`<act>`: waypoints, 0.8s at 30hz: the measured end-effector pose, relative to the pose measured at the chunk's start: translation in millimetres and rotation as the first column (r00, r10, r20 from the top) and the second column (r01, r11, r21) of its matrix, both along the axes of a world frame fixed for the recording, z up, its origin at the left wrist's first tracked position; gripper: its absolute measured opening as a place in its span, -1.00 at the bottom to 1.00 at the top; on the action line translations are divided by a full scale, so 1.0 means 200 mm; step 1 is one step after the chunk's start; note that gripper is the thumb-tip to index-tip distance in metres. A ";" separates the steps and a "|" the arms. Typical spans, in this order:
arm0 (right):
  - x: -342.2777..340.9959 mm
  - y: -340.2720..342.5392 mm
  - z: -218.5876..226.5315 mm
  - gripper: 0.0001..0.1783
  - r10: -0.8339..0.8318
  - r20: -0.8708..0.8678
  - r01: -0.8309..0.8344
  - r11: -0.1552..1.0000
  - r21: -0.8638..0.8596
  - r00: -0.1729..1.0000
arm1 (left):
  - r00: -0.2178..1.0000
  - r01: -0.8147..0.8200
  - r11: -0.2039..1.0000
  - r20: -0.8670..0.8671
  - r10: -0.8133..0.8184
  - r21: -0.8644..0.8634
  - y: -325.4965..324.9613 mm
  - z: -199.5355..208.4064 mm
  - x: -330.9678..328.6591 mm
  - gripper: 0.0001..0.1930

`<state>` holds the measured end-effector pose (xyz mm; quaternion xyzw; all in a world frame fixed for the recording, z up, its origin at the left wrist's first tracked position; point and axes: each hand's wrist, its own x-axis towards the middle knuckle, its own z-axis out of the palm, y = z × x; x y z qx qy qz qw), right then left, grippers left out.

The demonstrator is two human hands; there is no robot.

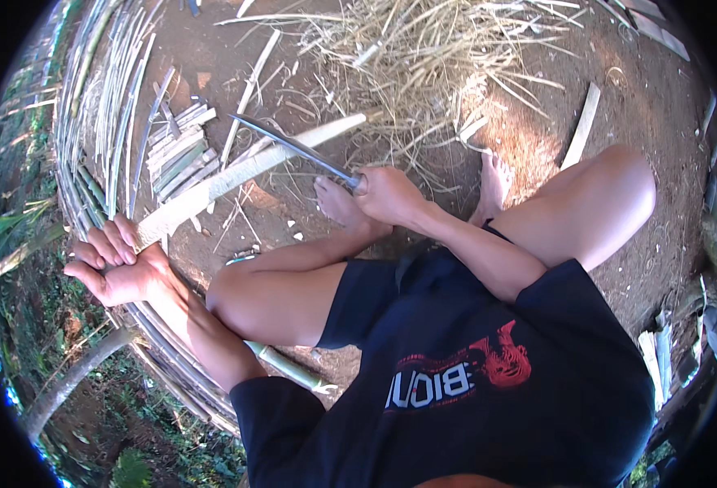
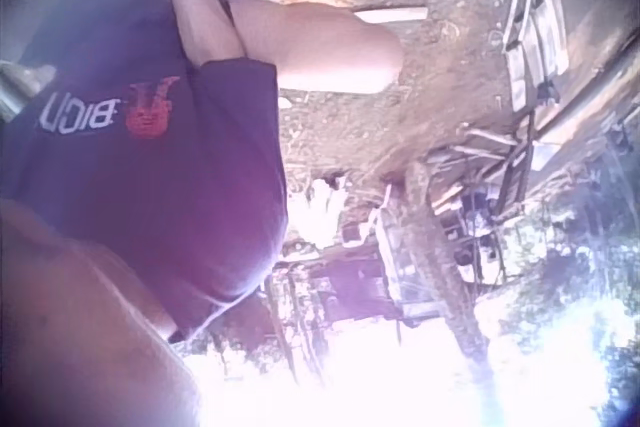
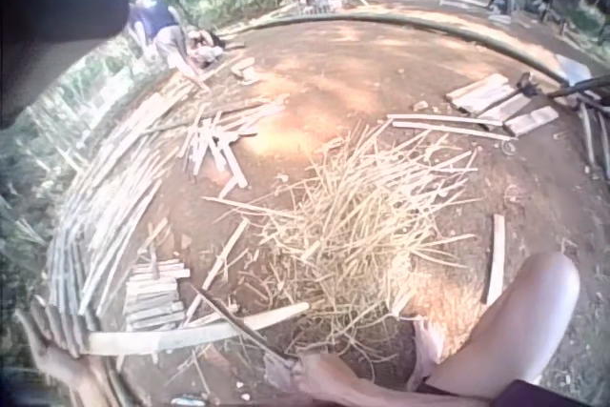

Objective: The person sits on the ground and uses a machete to split long bamboo poles into thin strips. They hold the bamboo with one hand and strike it with the machete in the other, creating a pile of processed strips.

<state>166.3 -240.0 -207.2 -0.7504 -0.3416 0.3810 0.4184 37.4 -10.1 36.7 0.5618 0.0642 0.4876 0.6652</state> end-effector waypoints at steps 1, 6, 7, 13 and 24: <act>0.01 -0.01 0.08 -0.75 0.023 0.021 -0.023 1.000 0.005 1.000 | 0.999 0.032 0.999 0.018 -0.032 -0.009 0.00 -0.02 0.00 -0.53; 0.08 0.03 -0.16 -0.76 -0.010 -0.039 0.009 1.000 -0.023 0.999 | 0.999 -0.018 1.000 -0.027 0.019 0.011 -0.10 0.05 0.01 -0.53; 0.16 0.04 -0.19 -0.76 -0.044 -0.007 0.044 0.998 -0.049 0.999 | 1.000 -0.012 1.000 -0.022 0.013 0.019 -0.06 0.00 0.04 -0.53; 0.06 -0.01 0.13 -0.77 0.105 0.027 -0.106 0.992 0.069 0.994 | 1.000 0.026 0.999 -0.005 -0.026 -0.021 -0.06 0.03 0.00 -0.53; 0.08 -0.02 -0.17 -0.79 -0.002 0.146 0.002 1.000 0.003 0.989 | 0.999 -0.031 0.999 -0.016 0.031 -0.016 -0.07 0.01 0.05 -0.53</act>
